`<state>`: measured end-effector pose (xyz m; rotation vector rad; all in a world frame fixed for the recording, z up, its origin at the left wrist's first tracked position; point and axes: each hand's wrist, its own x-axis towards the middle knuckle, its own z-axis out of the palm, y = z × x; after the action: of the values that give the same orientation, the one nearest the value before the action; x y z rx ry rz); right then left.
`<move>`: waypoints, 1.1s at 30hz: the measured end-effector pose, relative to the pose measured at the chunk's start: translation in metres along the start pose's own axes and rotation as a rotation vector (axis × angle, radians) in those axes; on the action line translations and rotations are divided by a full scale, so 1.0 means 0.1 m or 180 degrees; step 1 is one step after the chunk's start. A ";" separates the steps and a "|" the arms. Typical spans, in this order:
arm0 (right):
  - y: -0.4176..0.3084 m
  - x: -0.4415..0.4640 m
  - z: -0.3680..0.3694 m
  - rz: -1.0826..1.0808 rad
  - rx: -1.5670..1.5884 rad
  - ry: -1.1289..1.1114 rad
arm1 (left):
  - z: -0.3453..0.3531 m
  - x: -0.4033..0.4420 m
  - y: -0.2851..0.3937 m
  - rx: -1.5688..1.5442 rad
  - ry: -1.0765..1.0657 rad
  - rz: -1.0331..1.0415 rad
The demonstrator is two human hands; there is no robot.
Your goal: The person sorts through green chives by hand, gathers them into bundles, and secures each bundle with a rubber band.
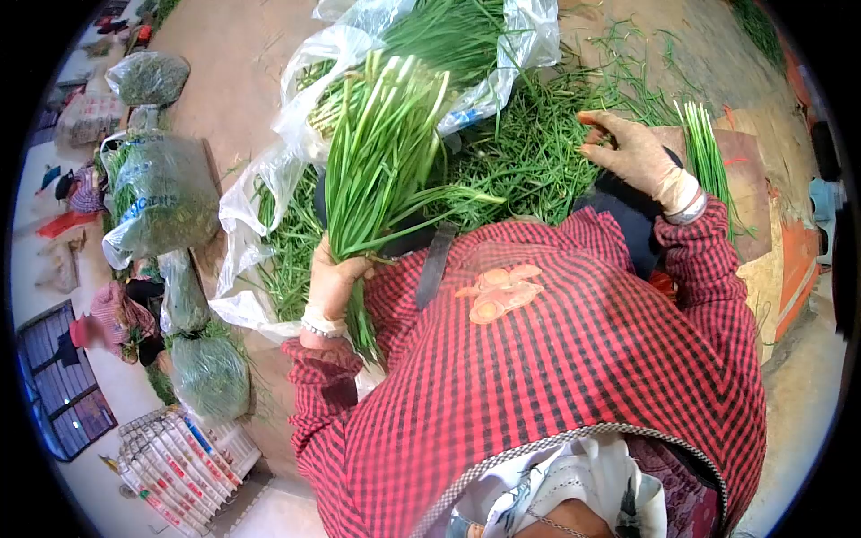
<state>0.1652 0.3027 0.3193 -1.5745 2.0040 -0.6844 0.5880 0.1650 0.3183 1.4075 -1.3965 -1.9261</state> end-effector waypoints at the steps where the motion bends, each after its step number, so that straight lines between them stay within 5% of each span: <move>1: -0.15 0.07 0.01 0.0053 0.0594 0.0017 | 0.06 -0.01 0.02 -0.0129 -0.0020 -0.0070; 3: -0.61 0.15 -0.03 0.0662 0.2016 -0.0148 | 0.24 -0.06 0.18 -0.0346 -0.0130 -0.0253; 7: -0.79 0.38 0.20 -0.0648 0.1817 0.0287 | 0.36 -0.06 0.18 -0.0818 -0.0674 -0.0425; 13: -0.83 0.57 0.35 -0.0032 0.0642 -0.0538 | 0.56 -0.14 0.18 -0.1067 -0.0912 -0.0587; 15: -0.73 0.59 0.52 0.0295 0.1629 -0.0937 | 0.58 -0.14 0.18 -0.1077 -0.0962 -0.0658; 21: -0.09 0.68 0.11 0.1051 0.1900 -0.0001 | 0.54 -0.22 0.16 -0.0832 -0.1043 -0.0652; 25: -0.06 0.66 0.05 0.0134 0.1252 0.0389 | 0.56 -0.25 0.16 -0.0620 -0.0916 -0.0764; 27: -0.30 0.68 -0.11 0.0022 0.1630 -0.0161 | 0.59 -0.22 0.12 -0.0655 -0.0978 -0.0802; 29: -0.44 0.72 -0.12 -0.0742 0.0713 -0.1011 | 0.61 -0.22 0.12 -0.0597 -0.1045 -0.0800; 33: -0.46 0.76 0.06 -0.0634 0.1108 -0.1367 | 0.62 -0.23 0.08 -0.0496 -0.1185 -0.0895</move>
<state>0.1863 0.2183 0.3391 -1.5593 1.3526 -0.6591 0.5417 0.2096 0.3374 1.2723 -1.2102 -2.5231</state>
